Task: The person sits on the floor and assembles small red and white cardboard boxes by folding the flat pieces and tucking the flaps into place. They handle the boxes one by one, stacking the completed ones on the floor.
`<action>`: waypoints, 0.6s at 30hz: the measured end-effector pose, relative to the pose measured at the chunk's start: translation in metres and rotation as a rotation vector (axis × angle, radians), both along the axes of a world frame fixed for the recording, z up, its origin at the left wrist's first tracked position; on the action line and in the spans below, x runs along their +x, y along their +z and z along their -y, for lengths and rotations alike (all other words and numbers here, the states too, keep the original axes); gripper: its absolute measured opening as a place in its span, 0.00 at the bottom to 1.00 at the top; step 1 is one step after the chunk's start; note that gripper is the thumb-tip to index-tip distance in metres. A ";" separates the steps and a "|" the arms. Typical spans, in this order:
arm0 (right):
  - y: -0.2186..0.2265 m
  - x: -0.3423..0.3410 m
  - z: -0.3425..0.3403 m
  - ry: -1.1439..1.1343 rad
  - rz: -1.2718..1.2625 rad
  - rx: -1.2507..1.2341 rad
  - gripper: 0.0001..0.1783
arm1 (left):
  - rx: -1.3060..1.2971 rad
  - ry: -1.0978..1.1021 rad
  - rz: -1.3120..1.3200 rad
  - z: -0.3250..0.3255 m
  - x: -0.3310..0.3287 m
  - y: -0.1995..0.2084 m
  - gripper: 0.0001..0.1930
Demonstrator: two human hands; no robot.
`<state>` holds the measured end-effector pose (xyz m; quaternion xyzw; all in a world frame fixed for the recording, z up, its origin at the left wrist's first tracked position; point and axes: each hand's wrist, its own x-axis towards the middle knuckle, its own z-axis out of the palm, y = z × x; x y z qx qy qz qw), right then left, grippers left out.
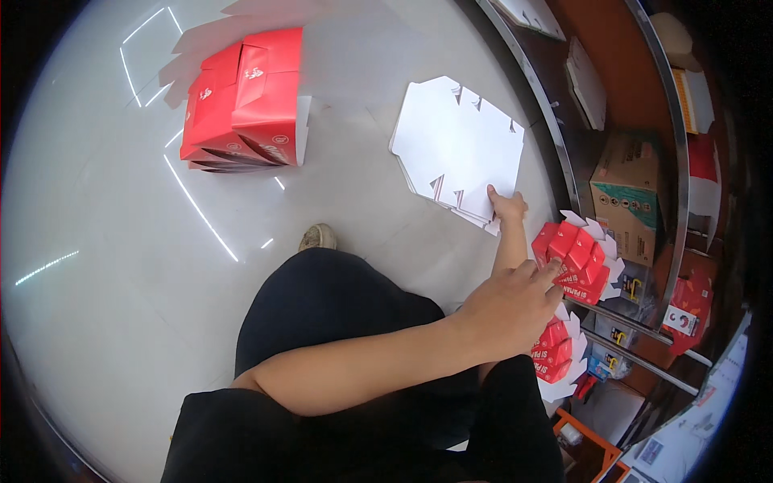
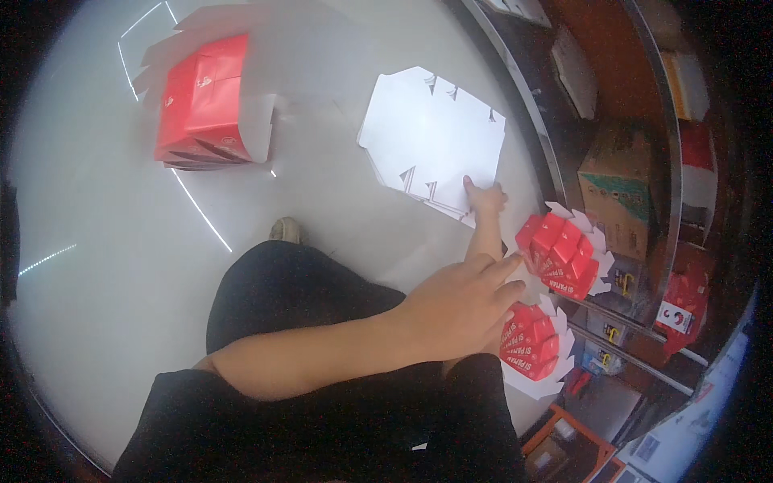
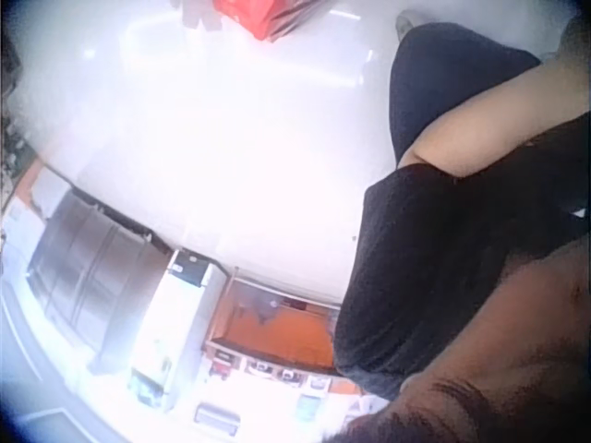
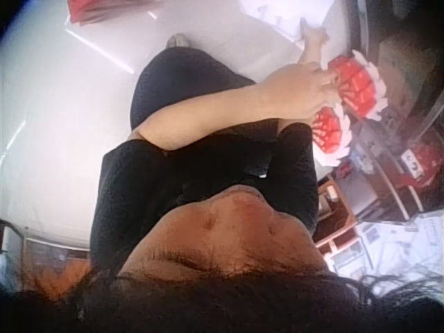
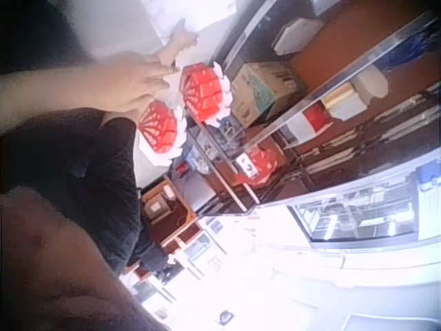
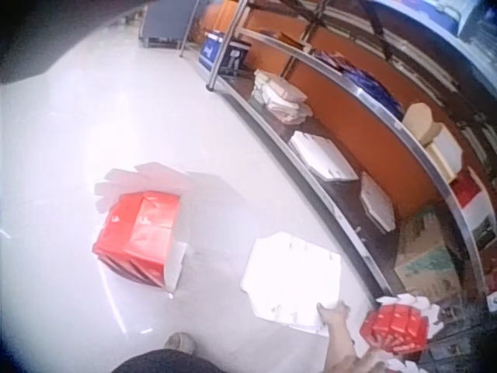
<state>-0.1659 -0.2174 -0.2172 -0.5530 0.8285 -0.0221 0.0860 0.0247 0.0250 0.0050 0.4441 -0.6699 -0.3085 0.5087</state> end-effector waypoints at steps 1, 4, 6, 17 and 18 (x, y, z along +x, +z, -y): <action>-0.005 -0.034 0.011 -0.010 0.080 0.034 0.55 | -0.015 -0.024 -0.013 0.001 -0.003 0.003 0.16; -0.007 -0.038 0.013 -0.026 0.139 0.075 0.58 | -0.011 -0.035 -0.008 0.000 -0.003 0.003 0.15; 0.007 -0.017 0.006 -0.047 0.098 0.070 0.59 | -0.004 -0.038 -0.008 0.002 -0.002 0.003 0.15; 0.018 -0.028 -0.004 0.003 0.181 -0.245 0.46 | 0.018 -0.090 -0.003 0.005 -0.016 -0.009 0.17; 0.026 -0.038 -0.005 0.053 0.355 -0.224 0.42 | 0.031 -0.112 -0.027 0.009 -0.015 -0.012 0.17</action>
